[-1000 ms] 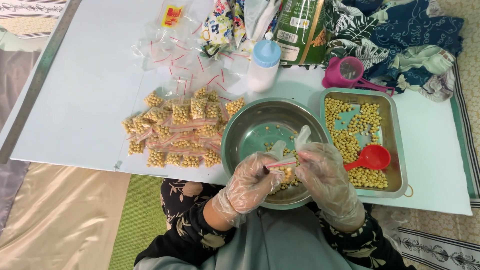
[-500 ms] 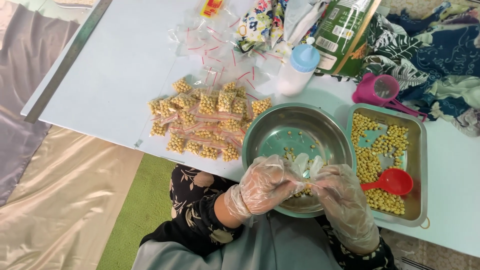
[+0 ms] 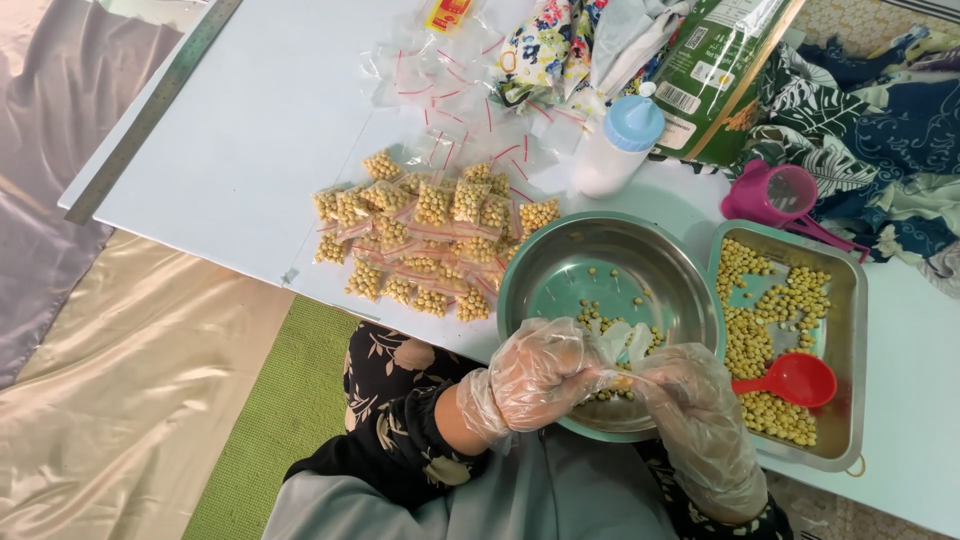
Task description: Manually filling small plastic zip-lock bags with soybeans from a bowl and sealing them.
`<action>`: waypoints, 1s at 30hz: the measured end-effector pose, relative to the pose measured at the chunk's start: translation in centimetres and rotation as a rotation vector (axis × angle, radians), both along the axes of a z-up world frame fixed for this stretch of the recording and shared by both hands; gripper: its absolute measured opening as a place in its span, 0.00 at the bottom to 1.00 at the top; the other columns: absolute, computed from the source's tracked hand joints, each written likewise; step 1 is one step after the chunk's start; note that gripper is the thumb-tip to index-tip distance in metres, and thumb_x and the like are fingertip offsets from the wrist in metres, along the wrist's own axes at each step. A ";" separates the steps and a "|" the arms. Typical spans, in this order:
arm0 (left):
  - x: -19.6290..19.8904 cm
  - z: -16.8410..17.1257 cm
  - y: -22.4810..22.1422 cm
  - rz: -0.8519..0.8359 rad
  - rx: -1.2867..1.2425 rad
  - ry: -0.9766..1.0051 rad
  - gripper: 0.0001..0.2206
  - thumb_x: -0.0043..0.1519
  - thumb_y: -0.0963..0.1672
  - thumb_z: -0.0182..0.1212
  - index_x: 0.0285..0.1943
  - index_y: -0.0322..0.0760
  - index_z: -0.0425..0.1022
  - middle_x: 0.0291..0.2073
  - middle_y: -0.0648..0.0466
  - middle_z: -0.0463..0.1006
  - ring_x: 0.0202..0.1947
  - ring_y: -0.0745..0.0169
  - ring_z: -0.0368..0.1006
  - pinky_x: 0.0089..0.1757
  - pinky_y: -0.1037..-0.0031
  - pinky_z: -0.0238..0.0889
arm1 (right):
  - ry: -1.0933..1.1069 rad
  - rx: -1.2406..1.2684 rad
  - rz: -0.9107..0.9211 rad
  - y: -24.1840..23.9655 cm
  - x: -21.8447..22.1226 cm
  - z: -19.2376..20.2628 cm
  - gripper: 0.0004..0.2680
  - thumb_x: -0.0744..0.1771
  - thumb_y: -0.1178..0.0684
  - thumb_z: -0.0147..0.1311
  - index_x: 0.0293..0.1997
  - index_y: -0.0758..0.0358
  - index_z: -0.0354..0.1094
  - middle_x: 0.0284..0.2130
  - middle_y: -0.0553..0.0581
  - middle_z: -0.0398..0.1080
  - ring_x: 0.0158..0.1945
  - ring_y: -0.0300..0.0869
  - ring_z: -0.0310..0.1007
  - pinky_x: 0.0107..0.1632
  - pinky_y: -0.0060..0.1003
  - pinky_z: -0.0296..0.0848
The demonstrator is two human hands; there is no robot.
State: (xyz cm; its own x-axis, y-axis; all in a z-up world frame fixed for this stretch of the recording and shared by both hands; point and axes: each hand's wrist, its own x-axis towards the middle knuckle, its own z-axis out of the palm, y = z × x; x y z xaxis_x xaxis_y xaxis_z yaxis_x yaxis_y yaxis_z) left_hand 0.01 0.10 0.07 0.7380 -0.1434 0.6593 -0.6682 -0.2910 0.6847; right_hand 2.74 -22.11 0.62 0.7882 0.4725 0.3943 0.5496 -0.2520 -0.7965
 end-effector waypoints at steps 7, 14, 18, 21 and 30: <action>-0.3 -1.8 -0.3 0.068 0.156 0.032 0.09 0.57 0.39 0.66 0.45 0.41 0.77 0.33 0.57 0.72 0.33 0.56 0.69 0.39 0.66 0.61 | 0.023 -0.001 -0.029 -1.0 -0.1 -1.0 0.05 0.62 0.62 0.58 0.38 0.64 0.71 0.40 0.55 0.73 0.48 0.43 0.69 0.56 0.37 0.69; 0.1 0.3 0.0 0.071 0.114 -0.044 0.09 0.55 0.37 0.67 0.40 0.37 0.73 0.33 0.55 0.75 0.30 0.54 0.70 0.37 0.65 0.64 | -0.050 -0.109 -0.092 -1.9 0.3 -2.1 0.05 0.62 0.60 0.60 0.38 0.62 0.70 0.43 0.55 0.71 0.52 0.44 0.68 0.60 0.38 0.68; 0.1 0.7 -0.2 0.103 0.148 -0.080 0.09 0.55 0.36 0.67 0.40 0.36 0.73 0.34 0.54 0.74 0.31 0.53 0.69 0.36 0.65 0.63 | -0.109 -0.133 -0.080 -2.0 0.4 -2.4 0.07 0.60 0.62 0.62 0.37 0.62 0.71 0.46 0.59 0.72 0.52 0.47 0.71 0.59 0.40 0.71; 0.1 0.8 -0.2 0.062 0.168 -0.053 0.07 0.55 0.37 0.66 0.39 0.35 0.74 0.31 0.51 0.72 0.28 0.50 0.67 0.33 0.62 0.62 | -0.229 -0.195 -0.052 -1.7 0.4 -1.9 0.08 0.61 0.61 0.61 0.40 0.61 0.70 0.45 0.58 0.73 0.55 0.49 0.71 0.60 0.43 0.71; 0.0 0.8 -0.5 0.134 0.235 -0.209 0.07 0.59 0.36 0.64 0.44 0.30 0.72 0.38 0.47 0.74 0.34 0.49 0.71 0.36 0.62 0.63 | -0.079 -0.210 -0.099 -0.5 -0.5 -0.5 0.02 0.63 0.61 0.55 0.33 0.62 0.69 0.42 0.56 0.73 0.47 0.45 0.69 0.52 0.37 0.69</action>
